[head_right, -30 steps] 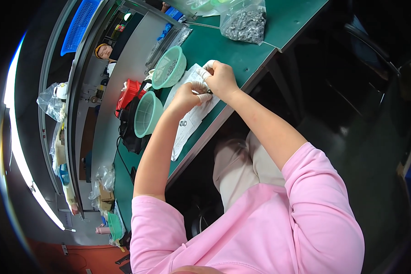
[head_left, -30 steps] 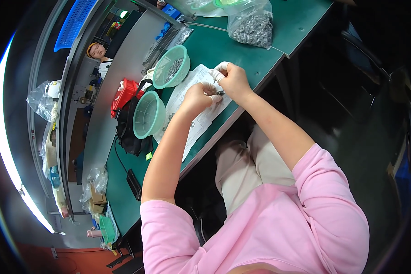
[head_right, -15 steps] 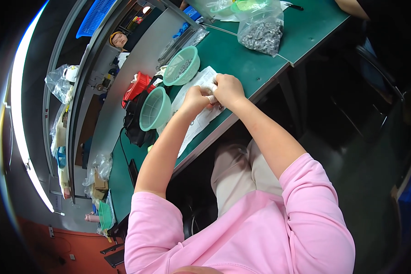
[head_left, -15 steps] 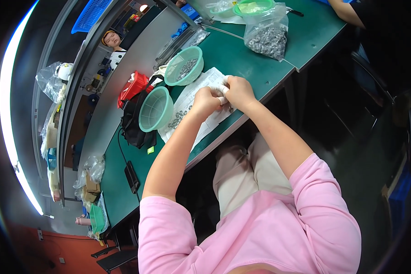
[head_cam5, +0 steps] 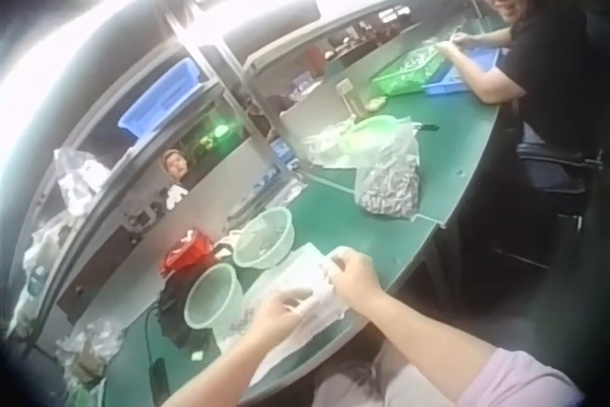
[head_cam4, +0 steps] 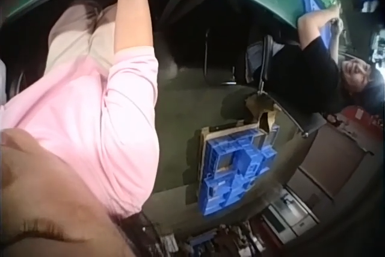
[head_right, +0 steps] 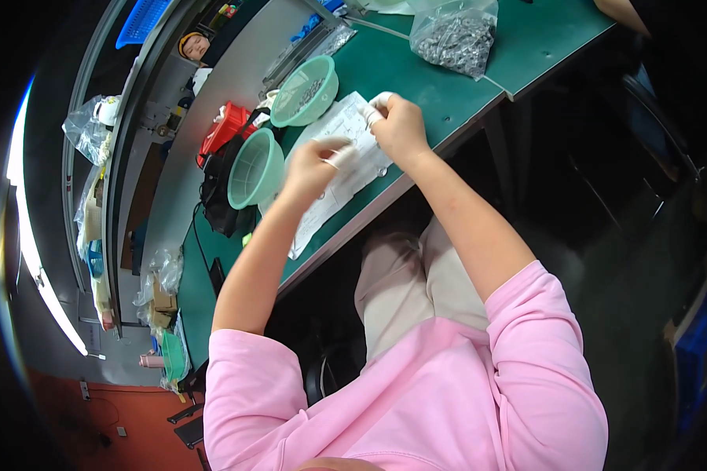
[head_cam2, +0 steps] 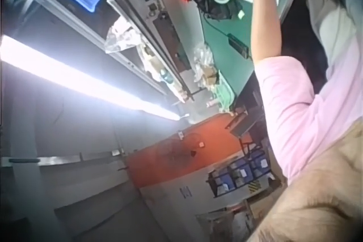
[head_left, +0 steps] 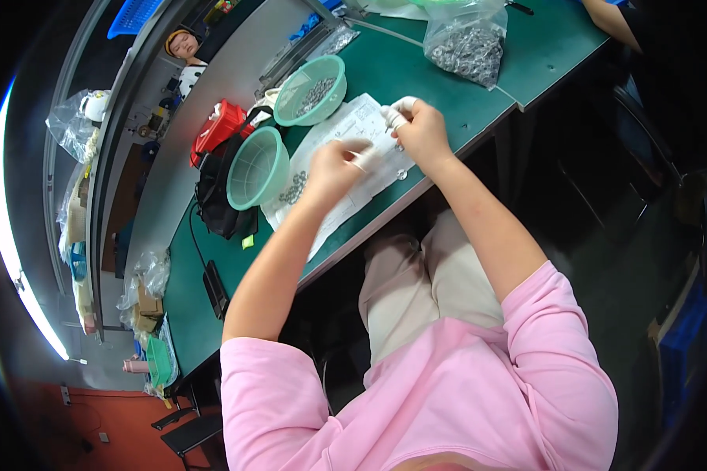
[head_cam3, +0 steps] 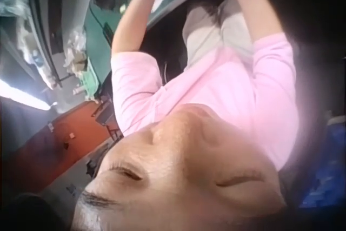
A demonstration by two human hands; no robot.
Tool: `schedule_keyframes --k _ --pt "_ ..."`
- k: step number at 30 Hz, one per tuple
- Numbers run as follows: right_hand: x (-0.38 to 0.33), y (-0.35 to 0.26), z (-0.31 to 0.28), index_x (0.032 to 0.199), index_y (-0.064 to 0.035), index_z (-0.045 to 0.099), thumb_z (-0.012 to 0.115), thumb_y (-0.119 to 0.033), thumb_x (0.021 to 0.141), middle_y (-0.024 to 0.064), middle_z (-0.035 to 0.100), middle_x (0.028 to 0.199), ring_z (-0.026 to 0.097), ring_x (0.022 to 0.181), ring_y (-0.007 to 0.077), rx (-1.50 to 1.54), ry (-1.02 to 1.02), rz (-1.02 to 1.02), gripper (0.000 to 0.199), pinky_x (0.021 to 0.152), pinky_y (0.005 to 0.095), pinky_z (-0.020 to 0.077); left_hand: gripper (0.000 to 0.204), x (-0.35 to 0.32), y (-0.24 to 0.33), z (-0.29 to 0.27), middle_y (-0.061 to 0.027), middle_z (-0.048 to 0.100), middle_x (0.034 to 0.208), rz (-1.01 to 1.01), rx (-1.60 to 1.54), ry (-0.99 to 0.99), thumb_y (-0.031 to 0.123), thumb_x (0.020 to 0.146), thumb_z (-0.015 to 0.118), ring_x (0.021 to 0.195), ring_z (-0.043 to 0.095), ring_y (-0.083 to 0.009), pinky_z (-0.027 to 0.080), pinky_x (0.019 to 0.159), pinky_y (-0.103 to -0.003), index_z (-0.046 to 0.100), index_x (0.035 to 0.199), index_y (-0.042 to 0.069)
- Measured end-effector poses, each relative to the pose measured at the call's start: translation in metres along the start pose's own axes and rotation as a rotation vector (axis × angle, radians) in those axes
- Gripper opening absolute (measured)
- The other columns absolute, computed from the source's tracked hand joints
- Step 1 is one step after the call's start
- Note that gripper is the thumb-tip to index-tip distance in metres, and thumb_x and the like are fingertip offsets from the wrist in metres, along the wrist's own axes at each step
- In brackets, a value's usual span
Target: Inspecting small metal mechanical parts against a reference sheet at a production workstation.
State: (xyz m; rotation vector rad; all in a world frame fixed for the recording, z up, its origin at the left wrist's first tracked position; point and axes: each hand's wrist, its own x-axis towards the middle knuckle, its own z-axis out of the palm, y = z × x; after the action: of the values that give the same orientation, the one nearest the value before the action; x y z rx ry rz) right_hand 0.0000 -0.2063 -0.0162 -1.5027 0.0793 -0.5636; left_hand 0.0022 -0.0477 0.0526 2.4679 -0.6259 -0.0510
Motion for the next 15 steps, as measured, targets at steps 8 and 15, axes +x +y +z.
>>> schedule_keyframes --k 8,15 --pt "-0.003 -0.011 -0.004 0.078 0.0002 0.061 0.067 -0.019 0.084 0.0047 0.062 0.066 0.056 0.056 0.01 0.139 0.051 0.043 0.021 0.052 0.0263 0.0448 0.022 -0.006 0.005 0.03 -0.005 0.067 0.077 0.059 0.008 -0.173 0.016 0.079 0.07 0.065 0.058 -0.0102 0.047 0.062 -0.028 0.07 0.097 0.004" --pt "-0.001 -0.005 -0.002 0.081 0.0005 0.06 0.066 -0.018 0.086 0.002 0.061 0.069 0.053 0.056 0.0083 0.293 0.095 0.054 0.02 0.05 0.0238 0.0428 0.023 0.027 0.015 0.019 -0.007 0.066 0.075 -0.148 -0.272 -0.218 0.015 0.075 0.071 0.063 0.06 -0.0121 0.049 0.062 -0.027 0.068 0.093 0.001"
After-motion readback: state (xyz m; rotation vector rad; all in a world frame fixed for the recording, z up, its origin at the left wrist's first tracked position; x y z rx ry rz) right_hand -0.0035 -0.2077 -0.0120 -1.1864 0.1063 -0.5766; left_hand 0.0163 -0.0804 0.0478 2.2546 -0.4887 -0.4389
